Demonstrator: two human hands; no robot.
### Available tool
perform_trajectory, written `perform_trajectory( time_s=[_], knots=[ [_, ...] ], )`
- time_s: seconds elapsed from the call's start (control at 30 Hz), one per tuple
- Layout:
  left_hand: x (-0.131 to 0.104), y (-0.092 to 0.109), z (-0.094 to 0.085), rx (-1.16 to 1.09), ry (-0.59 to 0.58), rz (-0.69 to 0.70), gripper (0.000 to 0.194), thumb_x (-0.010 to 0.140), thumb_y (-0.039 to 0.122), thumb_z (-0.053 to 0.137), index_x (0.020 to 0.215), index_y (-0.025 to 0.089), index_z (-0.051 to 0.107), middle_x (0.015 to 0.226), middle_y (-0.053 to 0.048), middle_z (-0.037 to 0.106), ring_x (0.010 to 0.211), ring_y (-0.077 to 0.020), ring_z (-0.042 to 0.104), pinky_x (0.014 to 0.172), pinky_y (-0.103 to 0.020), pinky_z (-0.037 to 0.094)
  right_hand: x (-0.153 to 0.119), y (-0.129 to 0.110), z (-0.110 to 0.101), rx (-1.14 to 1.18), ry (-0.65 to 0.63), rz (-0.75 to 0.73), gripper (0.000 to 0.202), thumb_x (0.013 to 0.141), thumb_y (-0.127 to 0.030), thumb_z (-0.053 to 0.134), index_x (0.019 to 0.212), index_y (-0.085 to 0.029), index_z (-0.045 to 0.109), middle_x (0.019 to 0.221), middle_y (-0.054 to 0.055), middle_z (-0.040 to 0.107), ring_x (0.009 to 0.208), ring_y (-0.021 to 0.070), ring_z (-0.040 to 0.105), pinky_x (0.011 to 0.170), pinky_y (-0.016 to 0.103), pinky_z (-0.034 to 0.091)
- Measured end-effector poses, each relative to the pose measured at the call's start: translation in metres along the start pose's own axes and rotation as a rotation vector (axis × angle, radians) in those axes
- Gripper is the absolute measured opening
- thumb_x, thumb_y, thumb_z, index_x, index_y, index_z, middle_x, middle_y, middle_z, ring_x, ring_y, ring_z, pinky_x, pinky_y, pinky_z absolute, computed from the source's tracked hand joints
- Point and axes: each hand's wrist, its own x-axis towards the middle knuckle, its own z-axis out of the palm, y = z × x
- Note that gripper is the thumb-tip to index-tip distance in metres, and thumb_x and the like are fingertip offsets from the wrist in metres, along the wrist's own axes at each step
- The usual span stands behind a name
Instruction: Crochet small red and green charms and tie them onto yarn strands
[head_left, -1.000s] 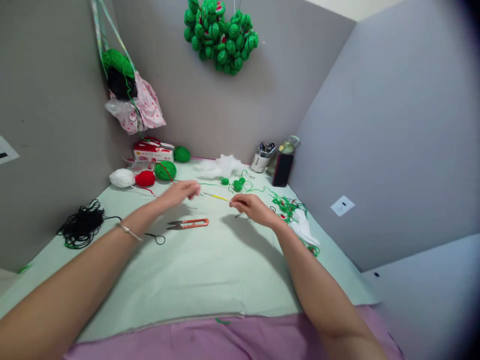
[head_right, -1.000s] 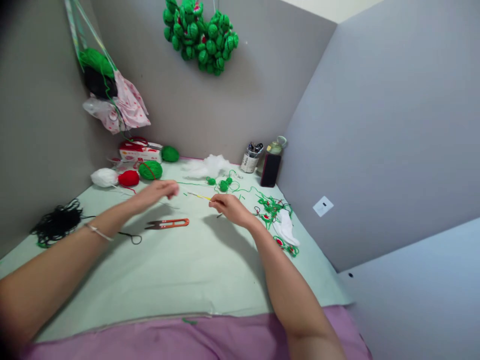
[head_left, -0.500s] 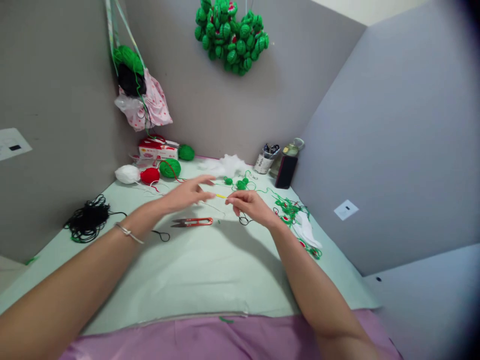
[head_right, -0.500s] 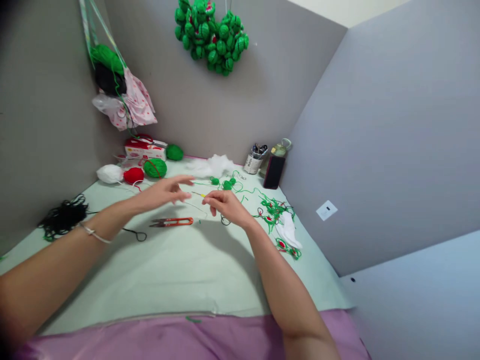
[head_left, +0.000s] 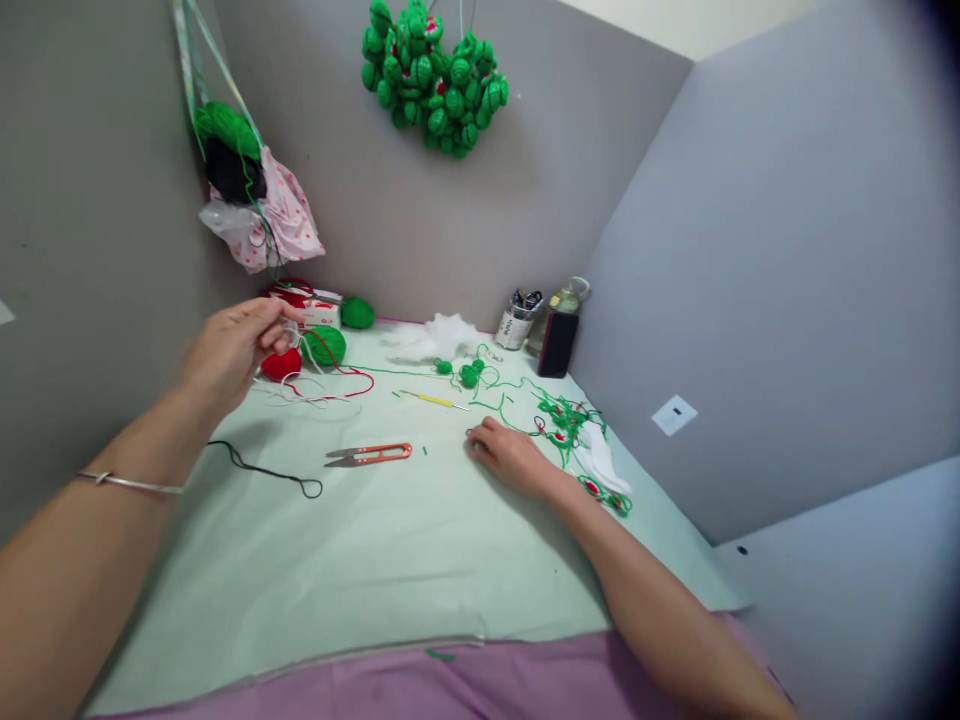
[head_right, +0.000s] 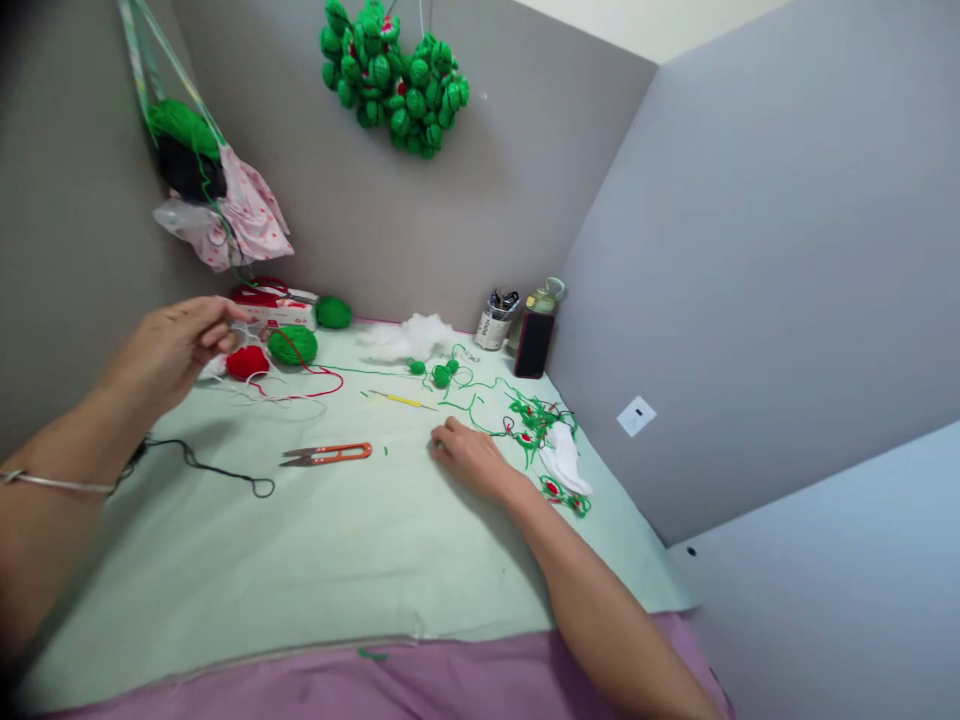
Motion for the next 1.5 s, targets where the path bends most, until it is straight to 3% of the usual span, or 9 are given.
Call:
perform_trajectory(
  time_s=[0.2,0.37,0.47,0.6,0.7,0.83,1.07,1.3,1.5],
  knots=[
    [-0.016,-0.001,0.000,0.333,-0.329,-0.022,0.035,0.091,0.048,0.050,0.088,0.018,0.067,0.058,0.003,0.038,0.056,-0.0117,0.038,0.053,-0.024,0.031,0.001,0.046,-0.024,-0.233,0.138,0.367,0.025,0.095,-0.016,0.039,0.103,-0.010,0.062,0.104,0.020,0.063,0.083,0.0244,0.063,0.065,0.030,0.036],
    [-0.017,0.006,0.012,0.595,-0.501,0.068,0.038,0.089,0.050,0.046,0.086,0.023,0.071,0.057,0.003,0.044,0.055,-0.0127,0.043,0.053,-0.023,0.034,0.017,0.010,-0.032,-0.183,0.200,0.258,0.027,0.096,-0.019,0.042,0.113,-0.024,0.063,0.105,0.007,0.070,0.094,0.0228,0.065,0.071,0.028,0.039],
    [-0.008,0.031,-0.004,0.630,-0.286,0.135,0.039,0.087,0.051,0.048,0.083,0.020,0.072,0.060,0.002,0.051,0.059,-0.0130,0.047,0.055,-0.025,0.036,0.024,-0.032,-0.022,0.014,0.159,-0.033,0.034,0.095,-0.018,0.049,0.127,-0.026,0.057,0.120,0.006,0.066,0.095,0.0190,0.065,0.078,0.028,0.043],
    [-0.002,0.073,-0.035,0.568,0.239,0.427,0.039,0.093,0.047,0.045,0.098,0.018,0.070,0.070,0.003,0.054,0.068,-0.0096,0.049,0.069,-0.030,0.037,0.028,-0.082,-0.001,0.134,0.052,-0.379,0.034,0.095,-0.022,0.052,0.129,-0.021,0.055,0.126,0.010,0.060,0.109,0.0205,0.059,0.085,0.030,0.046],
    [-0.008,0.082,-0.040,0.485,0.398,0.615,0.035,0.096,0.043,0.044,0.102,0.019,0.069,0.073,0.004,0.052,0.073,-0.0086,0.051,0.072,-0.033,0.036,0.034,-0.104,0.008,0.055,-0.014,-0.522,0.031,0.095,-0.025,0.055,0.124,-0.018,0.058,0.117,0.012,0.063,0.105,0.0226,0.058,0.083,0.032,0.047],
    [-0.021,0.045,-0.017,0.457,0.227,0.392,0.035,0.094,0.047,0.047,0.087,0.022,0.070,0.066,0.002,0.054,0.065,-0.0123,0.050,0.062,-0.031,0.035,0.057,-0.115,0.009,-0.047,-0.021,-0.468,0.026,0.100,-0.024,0.041,0.112,-0.018,0.062,0.100,0.009,0.065,0.088,0.0203,0.060,0.073,0.031,0.046],
    [-0.033,-0.051,0.033,0.479,-0.311,0.081,0.042,0.091,0.049,0.042,0.087,0.019,0.071,0.073,-0.001,0.062,0.072,-0.0174,0.059,0.065,-0.027,0.042,0.104,-0.112,0.030,-0.113,0.052,-0.362,0.024,0.095,-0.010,0.043,0.115,-0.008,0.057,0.120,0.019,0.058,0.110,0.0254,0.053,0.093,0.037,0.043],
    [-0.042,-0.060,0.020,0.506,-0.427,-0.015,0.038,0.089,0.047,0.043,0.088,0.020,0.070,0.080,-0.002,0.066,0.078,-0.0202,0.060,0.071,-0.029,0.043,0.040,-0.053,0.020,-0.115,-0.002,-0.295,0.026,0.098,-0.022,0.046,0.119,-0.013,0.058,0.125,0.014,0.059,0.115,0.0226,0.052,0.093,0.031,0.043],
    [-0.047,-0.062,0.031,0.480,-0.588,-0.077,0.024,0.076,0.043,0.063,0.085,0.021,0.067,0.083,-0.002,0.064,0.077,-0.0195,0.059,0.066,-0.027,0.043,-0.010,-0.001,0.005,-0.310,0.053,0.097,0.025,0.094,-0.011,0.042,0.111,-0.008,0.061,0.109,0.021,0.061,0.103,0.0291,0.056,0.087,0.040,0.043]
  ],
)
